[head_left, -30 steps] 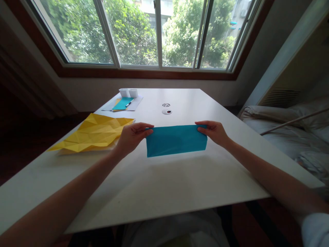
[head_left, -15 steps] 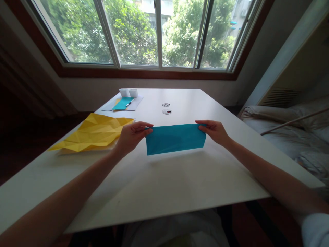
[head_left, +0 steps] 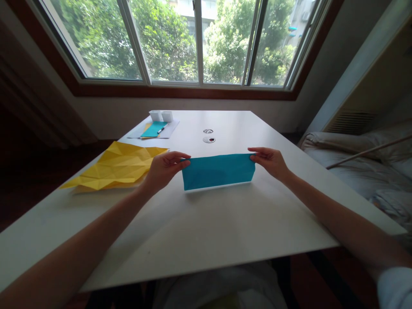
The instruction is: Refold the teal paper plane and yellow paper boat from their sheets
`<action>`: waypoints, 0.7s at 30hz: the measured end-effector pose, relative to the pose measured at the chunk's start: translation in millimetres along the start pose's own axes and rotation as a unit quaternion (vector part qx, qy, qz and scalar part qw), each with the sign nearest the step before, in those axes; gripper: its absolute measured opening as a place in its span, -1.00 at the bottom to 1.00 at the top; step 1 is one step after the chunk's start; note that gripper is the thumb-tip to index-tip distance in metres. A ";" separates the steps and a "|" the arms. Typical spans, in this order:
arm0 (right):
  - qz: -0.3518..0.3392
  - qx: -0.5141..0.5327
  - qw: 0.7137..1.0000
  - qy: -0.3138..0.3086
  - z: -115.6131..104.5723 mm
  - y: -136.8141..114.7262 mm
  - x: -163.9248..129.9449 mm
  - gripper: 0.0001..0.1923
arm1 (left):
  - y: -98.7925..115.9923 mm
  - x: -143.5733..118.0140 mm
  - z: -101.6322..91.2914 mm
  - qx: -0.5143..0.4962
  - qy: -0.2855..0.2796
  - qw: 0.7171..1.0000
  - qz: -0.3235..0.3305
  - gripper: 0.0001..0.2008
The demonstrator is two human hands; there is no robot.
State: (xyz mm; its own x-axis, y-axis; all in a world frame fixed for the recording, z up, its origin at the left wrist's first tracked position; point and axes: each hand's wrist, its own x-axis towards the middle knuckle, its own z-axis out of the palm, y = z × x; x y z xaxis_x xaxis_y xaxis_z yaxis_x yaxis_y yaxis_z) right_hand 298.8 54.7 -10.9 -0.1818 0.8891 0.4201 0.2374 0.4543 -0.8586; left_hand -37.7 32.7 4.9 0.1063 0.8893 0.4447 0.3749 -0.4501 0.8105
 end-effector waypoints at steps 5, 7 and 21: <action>-0.006 -0.003 1.000 -0.006 0.4 -0.5 -0.9 -0.57 | 0.0 0.2 0.3 0.002 0.003 1.000 -0.002 -0.66; -0.007 -0.006 1.000 -0.008 0.5 -0.5 -1.1 -0.57 | -1.0 0.4 0.2 0.004 0.002 1.000 0.000 -0.66; -0.011 0.002 1.000 -0.003 0.5 1.9 -0.3 -0.60 | -1.8 0.2 0.1 0.006 0.008 1.000 0.001 -0.65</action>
State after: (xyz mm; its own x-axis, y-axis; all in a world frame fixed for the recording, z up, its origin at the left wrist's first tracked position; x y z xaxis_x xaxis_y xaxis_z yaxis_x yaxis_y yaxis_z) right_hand 298.9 55.2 -12.8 -0.1928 0.8787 0.4368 0.2294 0.4731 -0.8506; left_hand -38.3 33.7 3.5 0.0930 0.8872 0.4520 0.3849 -0.4507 0.8054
